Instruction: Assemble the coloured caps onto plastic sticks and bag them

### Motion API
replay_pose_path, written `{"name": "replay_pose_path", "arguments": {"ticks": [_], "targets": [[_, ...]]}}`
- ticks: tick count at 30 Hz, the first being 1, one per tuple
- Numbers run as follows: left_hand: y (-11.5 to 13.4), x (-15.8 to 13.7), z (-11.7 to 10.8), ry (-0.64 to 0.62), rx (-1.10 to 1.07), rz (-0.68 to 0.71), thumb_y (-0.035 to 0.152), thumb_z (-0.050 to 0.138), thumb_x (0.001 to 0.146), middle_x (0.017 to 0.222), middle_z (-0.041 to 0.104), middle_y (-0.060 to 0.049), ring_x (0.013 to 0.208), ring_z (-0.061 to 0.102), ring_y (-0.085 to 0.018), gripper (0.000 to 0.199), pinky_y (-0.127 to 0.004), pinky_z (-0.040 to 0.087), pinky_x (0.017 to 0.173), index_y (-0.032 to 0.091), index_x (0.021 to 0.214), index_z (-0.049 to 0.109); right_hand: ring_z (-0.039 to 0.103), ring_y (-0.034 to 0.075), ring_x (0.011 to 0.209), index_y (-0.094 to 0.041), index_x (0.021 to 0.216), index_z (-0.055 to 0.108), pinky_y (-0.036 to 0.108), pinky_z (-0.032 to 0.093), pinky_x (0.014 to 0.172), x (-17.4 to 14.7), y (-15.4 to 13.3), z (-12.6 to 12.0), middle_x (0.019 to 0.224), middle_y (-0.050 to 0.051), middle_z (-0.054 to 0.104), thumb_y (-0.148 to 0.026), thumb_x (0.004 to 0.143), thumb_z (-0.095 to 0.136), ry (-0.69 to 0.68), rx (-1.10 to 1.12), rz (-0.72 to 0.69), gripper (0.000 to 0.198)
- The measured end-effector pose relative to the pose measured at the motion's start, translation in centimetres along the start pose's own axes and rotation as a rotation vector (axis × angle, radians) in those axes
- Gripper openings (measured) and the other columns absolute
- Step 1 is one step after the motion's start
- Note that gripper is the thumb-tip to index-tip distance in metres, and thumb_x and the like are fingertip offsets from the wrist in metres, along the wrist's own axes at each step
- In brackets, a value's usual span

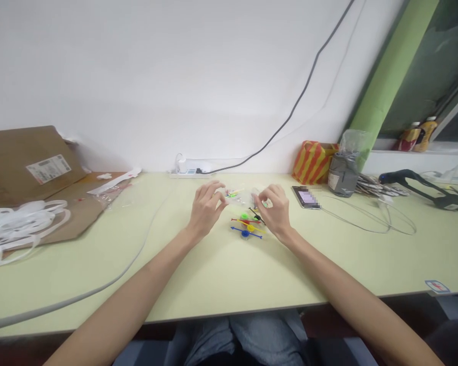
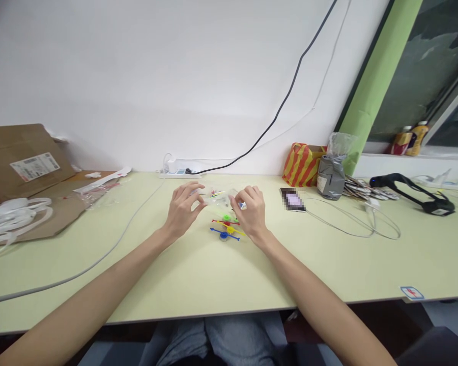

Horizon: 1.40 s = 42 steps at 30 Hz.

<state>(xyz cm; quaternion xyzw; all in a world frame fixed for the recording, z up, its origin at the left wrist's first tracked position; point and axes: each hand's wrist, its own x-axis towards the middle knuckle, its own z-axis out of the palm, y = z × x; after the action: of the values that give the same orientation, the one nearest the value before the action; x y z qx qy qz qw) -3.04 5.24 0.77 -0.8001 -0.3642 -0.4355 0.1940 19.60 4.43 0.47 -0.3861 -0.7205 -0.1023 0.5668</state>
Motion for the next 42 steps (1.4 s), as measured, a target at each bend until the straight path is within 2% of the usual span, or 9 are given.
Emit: {"name": "replay_pose_path", "arguments": {"ticks": [3, 8, 14, 18, 22, 26, 32, 37, 42], "targets": [[-0.1, 0.0, 0.0, -0.009, 0.006, -0.026, 0.016, 0.06, 0.091, 0.127, 0.063, -0.009, 0.124, 0.054, -0.026, 0.009, -0.044, 0.042, 0.101, 0.02, 0.083, 0.057, 0.054, 0.022, 0.086, -0.023, 0.09, 0.065, 0.038, 0.046, 0.08, -0.1, -0.1, 0.3, 0.086, 0.006, 0.061, -0.02, 0.096, 0.052, -0.059, 0.052, -0.056, 0.014], [0.0, 0.0, 0.1, -0.009, 0.038, -0.009, 0.019, 0.058, 0.093, 0.127, 0.062, -0.011, 0.117, 0.058, -0.026, 0.01, -0.043, 0.045, 0.098, 0.02, 0.083, 0.056, 0.052, 0.025, 0.12, -0.026, 0.13, 0.059, 0.046, 0.047, 0.098, -0.4, -0.1, 1.1, 0.127, 0.009, 0.06, -0.002, 0.087, 0.047, -0.252, 0.089, -0.248, 0.052], [-0.1, -0.2, 0.0, -0.02, -0.051, 0.129, 0.014, 0.053, 0.094, 0.129, 0.063, -0.009, 0.12, 0.059, -0.024, 0.014, -0.044, 0.047, 0.103, 0.022, 0.1, 0.062, 0.061, 0.022, 0.104, -0.023, 0.111, 0.068, 0.042, 0.052, 0.09, -0.7, 0.7, 1.5, 0.107, 0.007, 0.071, -0.007, 0.093, 0.05, -0.314, 0.088, -0.33, 0.031], [-1.0, -0.4, -0.1, -0.154, -0.137, 0.116, -0.004, 0.033, 0.088, 0.146, 0.052, -0.009, 0.136, 0.049, -0.021, 0.062, -0.043, 0.047, 0.109, 0.026, 0.141, 0.048, 0.063, 0.02, 0.106, -0.022, 0.112, 0.068, 0.04, 0.053, 0.093, -0.4, 0.4, 0.9, 0.11, 0.008, 0.072, -0.008, 0.094, 0.048, -0.25, 0.092, -0.351, 0.031], [-1.1, -0.4, -0.2, -0.267, -0.229, 0.121, -0.013, 0.023, 0.074, 0.156, 0.041, -0.005, 0.144, 0.039, -0.017, 0.093, -0.041, 0.043, 0.114, 0.03, 0.156, 0.027, 0.057, 0.023, 0.122, -0.023, 0.134, 0.058, 0.044, 0.051, 0.099, -0.2, -0.2, 0.7, 0.128, 0.01, 0.066, -0.007, 0.093, 0.046, -0.369, 0.069, -0.411, 0.045], [0.1, 0.1, -0.6, -0.323, -0.169, 0.189, -0.009, 0.031, 0.079, 0.163, 0.026, -0.005, 0.15, 0.026, -0.021, 0.089, -0.049, 0.03, 0.122, 0.029, 0.159, 0.017, 0.051, 0.028, 0.127, -0.024, 0.135, 0.058, 0.046, 0.051, 0.096, -0.1, -0.8, 0.4, 0.139, 0.013, 0.058, -0.012, 0.091, 0.053, -0.504, -0.023, -0.484, 0.045], [1.3, 0.6, -1.5, -0.448, -0.04, 0.24, 0.011, 0.056, 0.081, 0.164, 0.023, -0.009, 0.152, 0.02, -0.03, 0.089, -0.055, 0.014, 0.124, 0.024, 0.159, 0.016, 0.045, 0.03, 0.131, -0.025, 0.128, 0.063, 0.05, 0.043, 0.103, 0.2, -2.3, -0.7, 0.138, 0.014, 0.055, -0.02, 0.092, 0.056, -0.637, -0.106, -0.563, 0.037], [1.0, 0.6, -1.7, -0.462, -0.065, 0.218, 0.023, 0.061, 0.08, 0.156, 0.038, -0.01, 0.148, 0.029, -0.032, 0.095, -0.055, 0.012, 0.123, 0.024, 0.16, 0.01, 0.047, 0.03, 0.129, -0.023, 0.117, 0.067, 0.049, 0.041, 0.103, 0.2, -2.6, -0.7, 0.131, 0.014, 0.06, -0.032, 0.094, 0.055, -0.628, -0.022, -0.594, 0.028], [-0.3, 0.2, -1.1, -0.398, -0.065, 0.11, 0.028, 0.06, 0.083, 0.139, 0.051, -0.012, 0.129, 0.047, -0.031, 0.096, -0.054, 0.026, 0.116, 0.025, 0.16, 0.003, 0.059, 0.025, 0.107, -0.019, 0.106, 0.068, 0.042, 0.044, 0.092, 1.3, -0.9, -1.7, 0.109, 0.013, 0.069, -0.033, 0.1, 0.043, -0.309, 0.133, -0.374, 0.029]]}}
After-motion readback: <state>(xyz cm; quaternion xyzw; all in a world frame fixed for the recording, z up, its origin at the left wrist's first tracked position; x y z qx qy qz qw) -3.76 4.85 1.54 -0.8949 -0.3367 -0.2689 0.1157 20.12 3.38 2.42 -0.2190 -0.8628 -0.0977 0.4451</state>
